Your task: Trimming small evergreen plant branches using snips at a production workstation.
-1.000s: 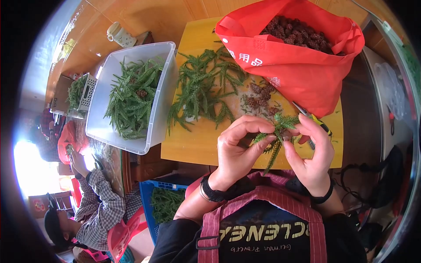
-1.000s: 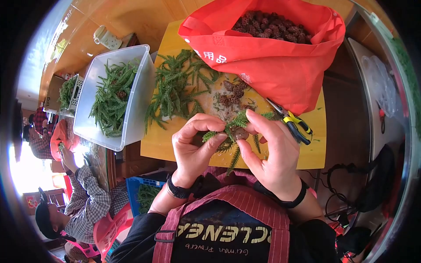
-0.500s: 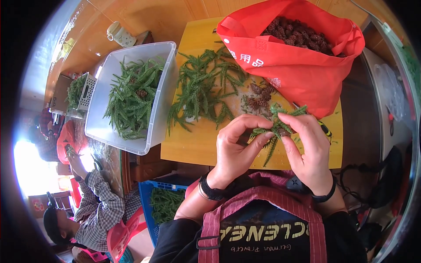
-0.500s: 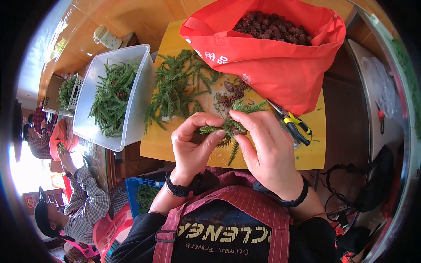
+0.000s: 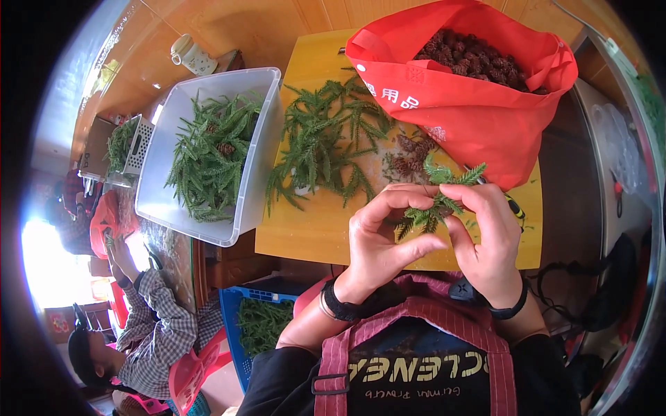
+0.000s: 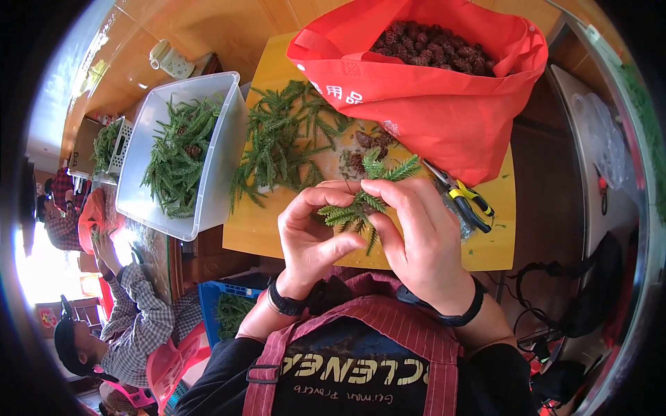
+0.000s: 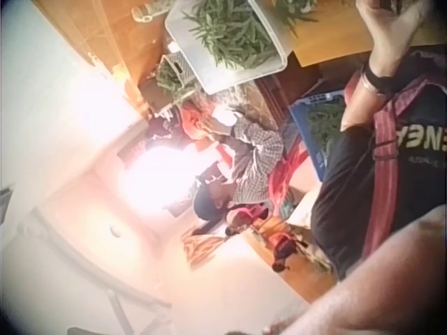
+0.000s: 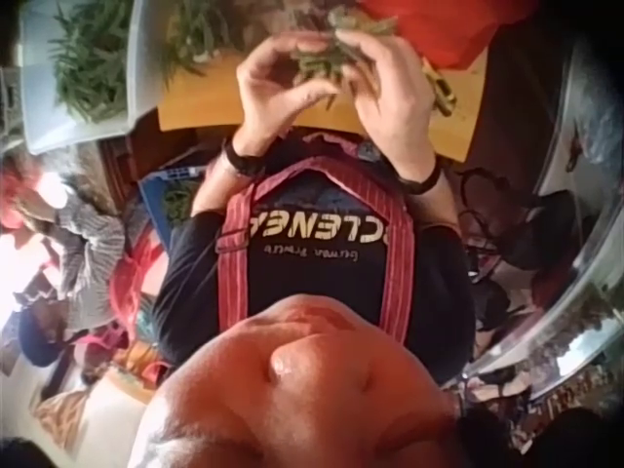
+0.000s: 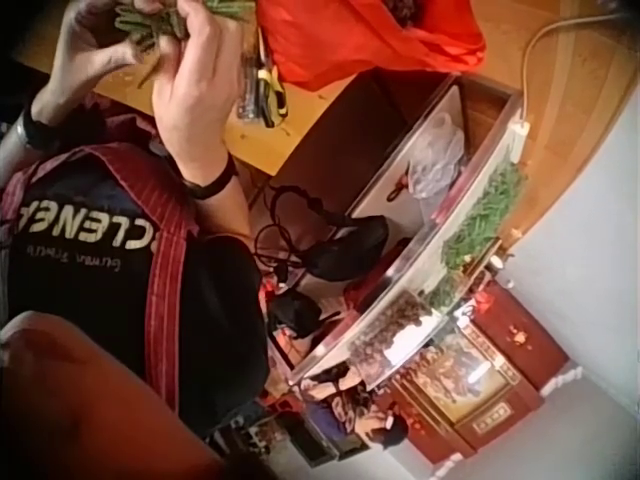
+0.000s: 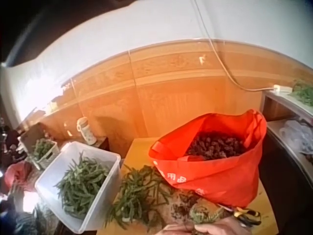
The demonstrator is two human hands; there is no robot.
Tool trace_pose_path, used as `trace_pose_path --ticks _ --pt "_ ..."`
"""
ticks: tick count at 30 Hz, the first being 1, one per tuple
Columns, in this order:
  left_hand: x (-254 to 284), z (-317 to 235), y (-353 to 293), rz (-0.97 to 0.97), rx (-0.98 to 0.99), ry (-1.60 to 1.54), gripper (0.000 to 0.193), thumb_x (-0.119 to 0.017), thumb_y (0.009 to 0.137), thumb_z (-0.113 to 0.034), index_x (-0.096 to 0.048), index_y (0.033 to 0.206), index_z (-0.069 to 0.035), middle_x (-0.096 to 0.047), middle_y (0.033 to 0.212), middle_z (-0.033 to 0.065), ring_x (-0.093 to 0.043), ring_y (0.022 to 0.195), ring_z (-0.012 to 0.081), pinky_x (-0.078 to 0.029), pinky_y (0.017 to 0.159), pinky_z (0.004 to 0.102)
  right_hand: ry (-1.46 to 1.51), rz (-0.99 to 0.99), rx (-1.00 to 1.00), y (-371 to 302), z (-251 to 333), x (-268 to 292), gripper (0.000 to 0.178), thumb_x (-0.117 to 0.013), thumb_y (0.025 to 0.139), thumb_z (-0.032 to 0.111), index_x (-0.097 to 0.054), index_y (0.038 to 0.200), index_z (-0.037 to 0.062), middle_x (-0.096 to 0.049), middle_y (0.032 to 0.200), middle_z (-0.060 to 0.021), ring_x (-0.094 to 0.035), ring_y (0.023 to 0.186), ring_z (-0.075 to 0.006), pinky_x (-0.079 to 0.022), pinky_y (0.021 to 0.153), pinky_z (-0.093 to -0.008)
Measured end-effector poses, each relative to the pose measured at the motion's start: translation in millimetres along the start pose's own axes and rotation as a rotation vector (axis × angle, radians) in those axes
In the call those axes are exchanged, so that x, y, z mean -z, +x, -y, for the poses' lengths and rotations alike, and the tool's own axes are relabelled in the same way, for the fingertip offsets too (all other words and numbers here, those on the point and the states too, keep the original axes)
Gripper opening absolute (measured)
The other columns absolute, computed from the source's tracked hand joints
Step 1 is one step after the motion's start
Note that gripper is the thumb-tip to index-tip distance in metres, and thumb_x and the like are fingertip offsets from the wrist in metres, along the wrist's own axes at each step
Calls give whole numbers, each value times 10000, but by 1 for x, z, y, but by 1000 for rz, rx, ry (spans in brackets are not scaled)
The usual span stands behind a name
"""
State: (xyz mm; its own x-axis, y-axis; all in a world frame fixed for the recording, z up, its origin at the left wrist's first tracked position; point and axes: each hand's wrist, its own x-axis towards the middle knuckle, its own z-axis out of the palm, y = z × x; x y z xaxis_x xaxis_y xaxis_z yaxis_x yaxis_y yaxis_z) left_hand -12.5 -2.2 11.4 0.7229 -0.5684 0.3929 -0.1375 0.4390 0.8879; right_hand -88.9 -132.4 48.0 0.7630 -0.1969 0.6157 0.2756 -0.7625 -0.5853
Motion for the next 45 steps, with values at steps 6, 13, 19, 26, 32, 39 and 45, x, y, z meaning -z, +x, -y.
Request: trace_pose_path --ticks 6,13,19,26,32,39,45 --pt "-9 3 -7 -99 66 -11 425 -789 652 -36 -505 967 -13 -573 1074 150 -558 975 171 -465 836 303 19 -13 -23 0 3 -1 366 -649 646 -81 -585 989 32 -581 816 -95 -581 708 -259 -470 618 -337" --pt "-17 1 -6 -144 25 -103 296 -693 713 58 -521 946 -3 -558 1079 118 -578 937 145 -505 768 262 77 16 -86 -4 5 3 404 -638 646 -121 -602 1029 3 -583 854 -110 -585 737 -218 -471 635 -286" --pt "-11 0 -8 -113 14 -47 209 -632 751 72 -516 907 -3 -582 1039 142 -568 911 150 -472 796 273 60 11 -62 -3 7 6 462 -709 615 -54 -627 1057 51 -584 803 -71 -585 686 -197 -475 582 -294" --pt "-7 -4 -7 -106 10 -23 168 -636 741 70 -569 884 11 -612 994 164 -581 885 158 -483 779 279 39 63 -42 -1 8 14 458 -704 594 -99 -638 1032 18 -606 814 -88 -586 715 -181 -480 631 -275" --pt "-4 -5 -8 -80 0 4 158 -649 725 72 -594 860 12 -616 983 170 -595 875 183 -496 768 302 55 27 -7 2 8 15 440 -733 609 -18 -639 1035 40 -594 794 -66 -577 639 -189 -472 568 -290" --pt "-4 -7 -8 -86 -59 90 163 -655 701 78 -607 836 0 -634 955 184 -607 870 200 -488 774 310 20 81 20 8 14 33 405 -774 588 106 -646 966 42 -617 781 -36 -580 644 -179 -450 563 -307" --pt "-6 -11 -10 -69 -69 141 174 -650 679 91 -608 817 -6 -644 937 178 -616 869 211 -481 775 313 -95 174 209 28 15 48 308 -768 610 138 -638 876 52 -588 847 -80 -559 841 -256 -459 700 -336"
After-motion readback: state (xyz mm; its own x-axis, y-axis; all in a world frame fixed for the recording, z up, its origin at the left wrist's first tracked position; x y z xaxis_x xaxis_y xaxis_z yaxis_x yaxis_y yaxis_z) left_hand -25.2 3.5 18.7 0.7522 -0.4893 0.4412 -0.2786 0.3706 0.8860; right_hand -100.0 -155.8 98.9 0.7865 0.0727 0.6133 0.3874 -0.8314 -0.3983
